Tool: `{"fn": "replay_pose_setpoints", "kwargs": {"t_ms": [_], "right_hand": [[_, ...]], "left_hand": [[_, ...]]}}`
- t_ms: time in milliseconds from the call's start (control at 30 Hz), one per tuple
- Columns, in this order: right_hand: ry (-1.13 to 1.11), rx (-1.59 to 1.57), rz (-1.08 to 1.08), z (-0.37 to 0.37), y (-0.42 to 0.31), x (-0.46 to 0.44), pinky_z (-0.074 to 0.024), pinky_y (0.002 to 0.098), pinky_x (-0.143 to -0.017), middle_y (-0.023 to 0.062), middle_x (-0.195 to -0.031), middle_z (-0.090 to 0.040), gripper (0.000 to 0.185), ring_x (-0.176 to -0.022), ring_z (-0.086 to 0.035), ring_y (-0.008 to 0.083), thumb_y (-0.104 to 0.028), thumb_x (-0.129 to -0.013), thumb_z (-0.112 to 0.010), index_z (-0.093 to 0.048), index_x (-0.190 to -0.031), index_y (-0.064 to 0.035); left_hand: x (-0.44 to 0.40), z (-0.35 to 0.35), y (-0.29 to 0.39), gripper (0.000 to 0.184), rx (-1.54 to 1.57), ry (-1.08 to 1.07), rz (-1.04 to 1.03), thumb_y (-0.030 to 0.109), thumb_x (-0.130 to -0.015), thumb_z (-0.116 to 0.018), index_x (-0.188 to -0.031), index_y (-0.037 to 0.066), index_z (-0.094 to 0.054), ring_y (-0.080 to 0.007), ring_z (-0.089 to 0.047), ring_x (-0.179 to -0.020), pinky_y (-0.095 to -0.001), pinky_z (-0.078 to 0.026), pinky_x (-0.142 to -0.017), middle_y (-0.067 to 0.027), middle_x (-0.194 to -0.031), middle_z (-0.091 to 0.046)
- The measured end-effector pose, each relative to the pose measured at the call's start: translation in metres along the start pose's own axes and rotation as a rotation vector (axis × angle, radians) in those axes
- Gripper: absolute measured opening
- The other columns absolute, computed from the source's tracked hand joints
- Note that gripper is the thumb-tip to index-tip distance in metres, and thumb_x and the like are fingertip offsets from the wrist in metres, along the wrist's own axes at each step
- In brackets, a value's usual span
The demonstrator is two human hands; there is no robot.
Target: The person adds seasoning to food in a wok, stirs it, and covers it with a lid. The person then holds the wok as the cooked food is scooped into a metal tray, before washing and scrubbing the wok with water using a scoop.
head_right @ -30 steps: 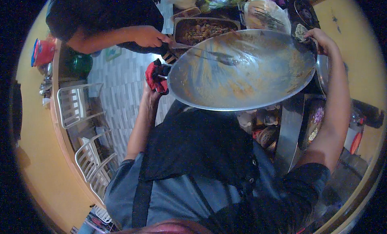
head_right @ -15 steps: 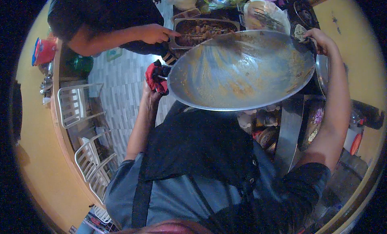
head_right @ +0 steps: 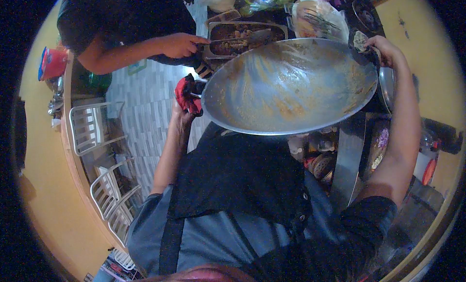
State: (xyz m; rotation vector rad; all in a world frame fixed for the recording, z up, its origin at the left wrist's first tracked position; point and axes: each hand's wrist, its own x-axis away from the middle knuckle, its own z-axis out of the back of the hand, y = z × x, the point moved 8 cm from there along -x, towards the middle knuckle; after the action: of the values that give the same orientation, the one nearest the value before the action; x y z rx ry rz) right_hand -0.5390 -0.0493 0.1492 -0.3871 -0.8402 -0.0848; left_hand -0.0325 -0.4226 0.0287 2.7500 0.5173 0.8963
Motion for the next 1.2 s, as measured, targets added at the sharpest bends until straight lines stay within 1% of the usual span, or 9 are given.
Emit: {"fn": "replay_pose_setpoints", "kwargs": {"t_ms": [233,300,467,533,633,833,933,1100,1200], "right_hand": [[-0.007,-0.127,0.077,-0.018,-0.008,0.027,-0.0311,0.0289,-0.035,0.0007,-0.05,-0.049,0.023,-0.035,-0.039,0.0137,-0.034,-0.069,-0.056,-0.054,-0.066,-0.0114],[-0.03,-0.035,0.019,-0.014,-0.009,0.031,-0.0489,0.0299,-0.055,0.0049,-0.068,-0.062,0.019,-0.055,-0.057,0.0175,-0.025,-0.072,-0.055,-0.061,-0.075,-0.0072],[-0.07,-0.1,0.025,-0.029,-0.011,0.052,-0.0473,0.0291,-0.054,0.004,-0.066,-0.061,0.017,-0.054,-0.056,0.0165,-0.025,-0.071,-0.056,-0.06,-0.073,-0.0083],[-0.064,-0.143,0.046,-0.034,-0.01,0.056,-0.0474,0.0295,-0.054,0.004,-0.067,-0.061,0.017,-0.055,-0.056,0.0165,-0.025,-0.071,-0.056,-0.06,-0.073,-0.0082],[-0.002,-0.156,0.107,-0.019,-0.001,0.033,-0.0331,0.0275,-0.034,0.0007,-0.053,-0.053,0.021,-0.035,-0.041,0.0126,-0.032,-0.071,-0.056,-0.057,-0.066,-0.0111],[0.03,-0.067,0.13,-0.032,-0.003,0.056,-0.0354,0.0276,-0.036,-0.0001,-0.053,-0.053,0.02,-0.037,-0.042,0.0123,-0.03,-0.072,-0.056,-0.058,-0.067,-0.0105],[0.082,-0.253,0.145,-0.033,0.007,0.062,-0.0374,0.0282,-0.039,0.0012,-0.055,-0.053,0.02,-0.04,-0.045,0.0132,-0.029,-0.071,-0.056,-0.058,-0.069,-0.0092],[0.088,-0.147,0.171,-0.027,0.025,0.059,-0.042,0.0302,-0.056,0.0049,-0.076,-0.058,0.024,-0.063,-0.053,0.0143,-0.03,-0.07,-0.058,-0.058,-0.078,-0.0077],[0.05,-0.229,0.091,-0.038,0.042,0.073,-0.0417,0.0294,-0.059,0.0047,-0.078,-0.059,0.025,-0.064,-0.052,0.0142,-0.031,-0.07,-0.059,-0.058,-0.08,-0.0076]], "left_hand": [[0.003,0.002,-0.003,0.025,-0.017,-0.017,0.002,0.024,-0.086,-0.054,-0.099,0.003,-0.057,-0.0236,-0.06,-0.081,-0.038,-0.051,-0.073,-0.0104,-0.092,-0.063],[0.002,0.007,-0.001,0.024,-0.025,-0.016,-0.015,0.024,-0.086,-0.054,-0.098,0.003,-0.057,-0.0236,-0.06,-0.082,-0.0381,-0.051,-0.072,-0.0103,-0.092,-0.062],[-0.007,0.035,-0.004,0.024,-0.006,-0.021,-0.002,0.023,-0.087,-0.052,-0.099,0.003,-0.056,-0.0238,-0.061,-0.081,-0.0389,-0.052,-0.072,-0.0105,-0.092,-0.062],[0.012,0.004,-0.006,0.024,-0.014,-0.017,-0.01,0.023,-0.087,-0.052,-0.099,0.003,-0.056,-0.0238,-0.061,-0.081,-0.039,-0.052,-0.072,-0.0105,-0.092,-0.063],[0.011,0.01,-0.008,0.024,-0.003,0.014,-0.034,0.023,-0.087,-0.052,-0.1,0.003,-0.056,-0.0238,-0.061,-0.08,-0.0391,-0.052,-0.072,-0.0108,-0.092,-0.063],[0.01,0.012,-0.009,0.024,-0.008,0.017,0.007,0.024,-0.088,-0.052,-0.098,0.003,-0.056,-0.0234,-0.061,-0.079,-0.0376,-0.052,-0.071,-0.0113,-0.091,-0.063],[0.009,0.015,-0.009,0.024,-0.02,0.044,0.014,0.026,-0.088,-0.052,-0.096,0.004,-0.056,-0.023,-0.061,-0.077,-0.0367,-0.052,-0.069,-0.0114,-0.091,-0.062],[0.009,0.018,0.0,0.027,-0.205,0.107,0.083,0.029,-0.089,-0.049,-0.098,0.004,-0.056,-0.0226,-0.061,-0.073,-0.0362,-0.052,-0.066,-0.0114,-0.091,-0.063],[0.006,0.006,0.001,0.03,-0.241,-0.039,0.136,0.03,-0.09,-0.047,-0.102,0.003,-0.055,-0.0229,-0.061,-0.077,-0.0357,-0.051,-0.07,-0.0118,-0.093,-0.062]]}}
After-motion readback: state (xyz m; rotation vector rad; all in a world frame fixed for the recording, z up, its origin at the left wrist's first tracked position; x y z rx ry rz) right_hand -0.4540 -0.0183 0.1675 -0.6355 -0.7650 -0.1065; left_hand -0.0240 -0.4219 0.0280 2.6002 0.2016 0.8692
